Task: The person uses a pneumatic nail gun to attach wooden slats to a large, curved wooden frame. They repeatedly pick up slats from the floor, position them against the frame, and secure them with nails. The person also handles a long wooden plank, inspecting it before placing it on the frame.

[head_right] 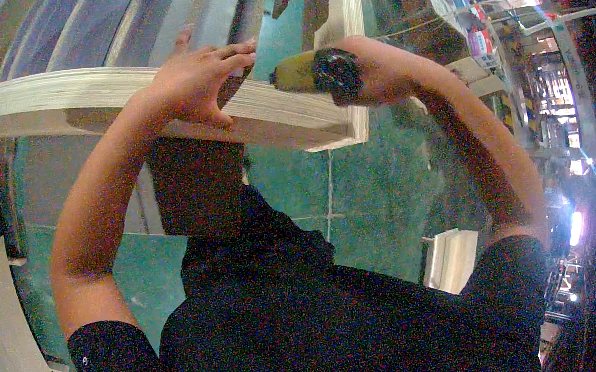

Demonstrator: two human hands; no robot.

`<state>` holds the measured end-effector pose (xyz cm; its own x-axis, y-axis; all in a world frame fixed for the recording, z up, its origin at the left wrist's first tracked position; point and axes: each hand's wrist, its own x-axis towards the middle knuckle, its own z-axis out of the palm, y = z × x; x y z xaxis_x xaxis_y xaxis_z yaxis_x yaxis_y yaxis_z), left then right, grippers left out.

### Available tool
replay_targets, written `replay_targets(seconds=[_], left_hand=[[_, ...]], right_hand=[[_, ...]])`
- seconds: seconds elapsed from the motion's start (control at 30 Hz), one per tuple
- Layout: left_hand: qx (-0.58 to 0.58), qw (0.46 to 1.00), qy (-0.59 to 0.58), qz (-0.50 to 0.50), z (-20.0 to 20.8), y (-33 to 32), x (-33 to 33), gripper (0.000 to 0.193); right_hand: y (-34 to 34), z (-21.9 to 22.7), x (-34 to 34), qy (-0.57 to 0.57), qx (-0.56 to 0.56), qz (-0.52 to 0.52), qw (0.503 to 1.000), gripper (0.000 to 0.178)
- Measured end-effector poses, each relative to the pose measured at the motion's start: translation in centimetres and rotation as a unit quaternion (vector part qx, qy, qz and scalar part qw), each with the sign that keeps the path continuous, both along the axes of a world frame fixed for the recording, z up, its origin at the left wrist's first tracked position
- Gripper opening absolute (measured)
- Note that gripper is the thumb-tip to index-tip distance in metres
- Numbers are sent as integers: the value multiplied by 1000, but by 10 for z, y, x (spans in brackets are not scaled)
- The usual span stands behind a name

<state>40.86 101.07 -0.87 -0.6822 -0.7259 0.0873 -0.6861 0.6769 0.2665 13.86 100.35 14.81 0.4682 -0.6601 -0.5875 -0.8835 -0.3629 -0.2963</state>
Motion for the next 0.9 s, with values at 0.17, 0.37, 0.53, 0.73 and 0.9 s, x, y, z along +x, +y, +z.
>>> replay_targets(seconds=[0.17,0.37,0.53,0.73,0.9], left_hand=[[23,1000,5,5,2,4,-4,107],[25,1000,0,8,-6,-1,-4,114],[28,999,-6,17,0,3,-5,110],[25,1000,-1,13,0,2,-3,111],[15,1000,-5,8,-4,0,-5,111]], right_hand=[[-7,-30,13,-91,123,-128,980,31],[-16,-41,17,-148,136,-100,974,43],[-16,-45,21,-152,88,-100,979,44],[-23,-46,19,-136,88,-67,984,48],[-18,-42,17,-139,83,-61,985,49]])
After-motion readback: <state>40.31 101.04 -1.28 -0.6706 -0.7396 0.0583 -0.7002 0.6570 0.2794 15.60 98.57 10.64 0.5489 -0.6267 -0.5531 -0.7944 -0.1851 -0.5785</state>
